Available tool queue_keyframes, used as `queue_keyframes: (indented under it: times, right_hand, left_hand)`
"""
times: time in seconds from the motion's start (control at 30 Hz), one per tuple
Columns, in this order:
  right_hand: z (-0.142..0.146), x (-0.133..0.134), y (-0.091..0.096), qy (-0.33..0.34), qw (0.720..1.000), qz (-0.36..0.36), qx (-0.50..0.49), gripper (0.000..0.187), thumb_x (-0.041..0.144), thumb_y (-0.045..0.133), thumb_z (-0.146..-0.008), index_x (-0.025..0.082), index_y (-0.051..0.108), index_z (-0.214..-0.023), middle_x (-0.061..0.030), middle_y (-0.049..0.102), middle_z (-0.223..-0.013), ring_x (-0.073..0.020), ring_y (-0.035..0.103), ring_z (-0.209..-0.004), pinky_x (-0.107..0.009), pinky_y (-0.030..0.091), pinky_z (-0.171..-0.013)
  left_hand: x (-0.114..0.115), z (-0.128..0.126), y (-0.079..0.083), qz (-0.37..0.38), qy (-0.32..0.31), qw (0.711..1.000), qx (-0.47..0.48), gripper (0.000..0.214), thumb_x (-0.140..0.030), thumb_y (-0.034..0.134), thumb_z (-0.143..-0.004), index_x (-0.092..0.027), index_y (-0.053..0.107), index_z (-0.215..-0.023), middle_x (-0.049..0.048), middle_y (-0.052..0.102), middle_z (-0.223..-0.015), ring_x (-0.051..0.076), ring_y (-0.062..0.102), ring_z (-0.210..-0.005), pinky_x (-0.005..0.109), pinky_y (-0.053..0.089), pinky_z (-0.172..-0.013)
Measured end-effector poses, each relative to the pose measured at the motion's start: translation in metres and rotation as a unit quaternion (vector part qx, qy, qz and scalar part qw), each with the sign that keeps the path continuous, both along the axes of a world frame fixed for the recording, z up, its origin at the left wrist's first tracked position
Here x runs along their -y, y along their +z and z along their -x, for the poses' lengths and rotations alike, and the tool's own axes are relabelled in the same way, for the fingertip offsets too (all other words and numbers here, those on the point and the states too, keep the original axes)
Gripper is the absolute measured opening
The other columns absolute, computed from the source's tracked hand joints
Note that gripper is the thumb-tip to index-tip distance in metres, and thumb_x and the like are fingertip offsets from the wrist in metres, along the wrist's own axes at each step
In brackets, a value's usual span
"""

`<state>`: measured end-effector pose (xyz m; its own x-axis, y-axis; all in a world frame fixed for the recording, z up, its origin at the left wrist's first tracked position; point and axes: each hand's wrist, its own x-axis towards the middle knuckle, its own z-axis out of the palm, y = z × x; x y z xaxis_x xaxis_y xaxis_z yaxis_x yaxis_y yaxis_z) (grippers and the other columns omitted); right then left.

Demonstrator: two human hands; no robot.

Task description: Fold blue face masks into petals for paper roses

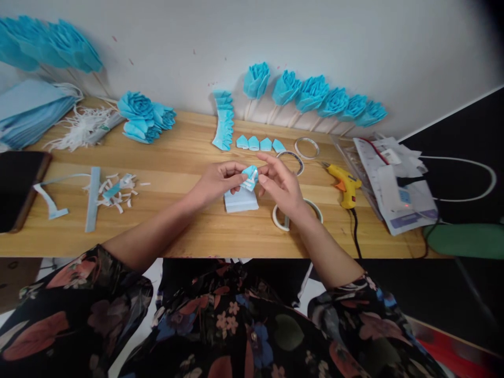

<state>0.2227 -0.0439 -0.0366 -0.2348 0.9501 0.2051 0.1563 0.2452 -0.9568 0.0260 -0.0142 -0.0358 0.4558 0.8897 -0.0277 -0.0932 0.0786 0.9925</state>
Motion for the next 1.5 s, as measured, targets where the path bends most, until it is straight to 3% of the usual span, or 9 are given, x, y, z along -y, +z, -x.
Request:
queue_keyframes:
  times: [0.13,0.43,0.77,0.87,1.03,1.27,1.5]
  right_hand:
    - [0.003,0.001,-0.003,0.011,1.0,0.02,-0.004,0.052,0.037,0.066,-0.09,0.028,0.051,-0.139,-0.0007,0.061,-0.092,-0.0123,0.057,-0.075,-0.023,0.052,-0.058]
    - [0.005,0.002,0.0,-0.034,0.997,-0.032,0.055,0.052,0.019,0.063,-0.085,0.027,0.056,-0.136,0.0024,0.05,-0.083,-0.0111,0.05,-0.07,-0.025,0.045,-0.059]
    - [0.001,0.0,0.0,-0.029,0.999,-0.015,0.017,0.042,0.041,0.061,-0.092,0.029,0.061,-0.132,0.0014,0.057,-0.083,-0.0116,0.055,-0.07,-0.025,0.049,-0.061]
    - [0.0,-0.001,-0.001,-0.043,0.999,-0.024,0.013,0.041,0.04,0.066,-0.09,0.028,0.063,-0.129,0.0024,0.056,-0.081,-0.0107,0.054,-0.069,-0.024,0.048,-0.06]
    - [0.0,0.0,0.001,-0.04,0.999,-0.016,0.006,0.035,0.041,0.059,-0.094,0.027,0.064,-0.126,0.0021,0.06,-0.081,-0.0109,0.056,-0.066,-0.027,0.05,-0.063]
    - [0.002,0.0,0.0,-0.047,0.998,-0.025,0.023,0.041,0.039,0.067,-0.088,0.027,0.064,-0.127,0.0012,0.064,-0.087,-0.0115,0.057,-0.073,-0.026,0.048,-0.065]
    - [0.002,0.001,0.002,-0.073,0.996,-0.043,0.019,0.037,0.04,0.068,-0.087,0.027,0.066,-0.122,0.0007,0.064,-0.082,-0.0135,0.057,-0.07,-0.03,0.05,-0.065]
  left_hand:
    - [0.001,-0.001,0.0,-0.03,0.005,0.999,-0.018,0.023,-0.033,0.076,-0.079,-0.015,0.07,-0.091,-0.0006,0.066,-0.071,0.007,0.053,-0.055,0.021,0.046,-0.055]
    - [0.003,0.0,0.009,-0.04,-0.006,0.997,-0.059,0.025,-0.04,0.07,-0.082,-0.015,0.066,-0.081,-0.0019,0.059,-0.061,0.009,0.053,-0.056,0.021,0.045,-0.056]
    - [0.002,-0.001,0.008,-0.008,-0.002,0.996,-0.092,0.015,-0.027,0.068,-0.077,-0.015,0.062,-0.071,-0.0032,0.055,-0.057,0.007,0.047,-0.053,0.021,0.037,-0.052]
    - [0.003,-0.001,0.011,-0.005,-0.011,0.995,-0.094,0.013,-0.026,0.068,-0.076,-0.015,0.063,-0.072,-0.0031,0.056,-0.059,0.007,0.047,-0.054,0.021,0.037,-0.052]
    - [0.004,0.0,0.009,-0.005,-0.016,0.995,-0.099,0.018,-0.032,0.07,-0.075,-0.016,0.063,-0.073,-0.0028,0.056,-0.061,0.007,0.046,-0.054,0.021,0.037,-0.053]
    - [0.004,0.0,0.006,-0.079,-0.047,0.989,-0.119,0.03,-0.045,0.066,-0.081,-0.016,0.065,-0.073,-0.0004,0.06,-0.063,0.01,0.049,-0.058,0.022,0.038,-0.055]
    - [0.004,0.0,0.003,-0.061,-0.05,0.991,-0.112,0.018,-0.033,0.071,-0.077,-0.016,0.065,-0.077,-0.0004,0.063,-0.068,0.01,0.052,-0.06,0.022,0.04,-0.057]
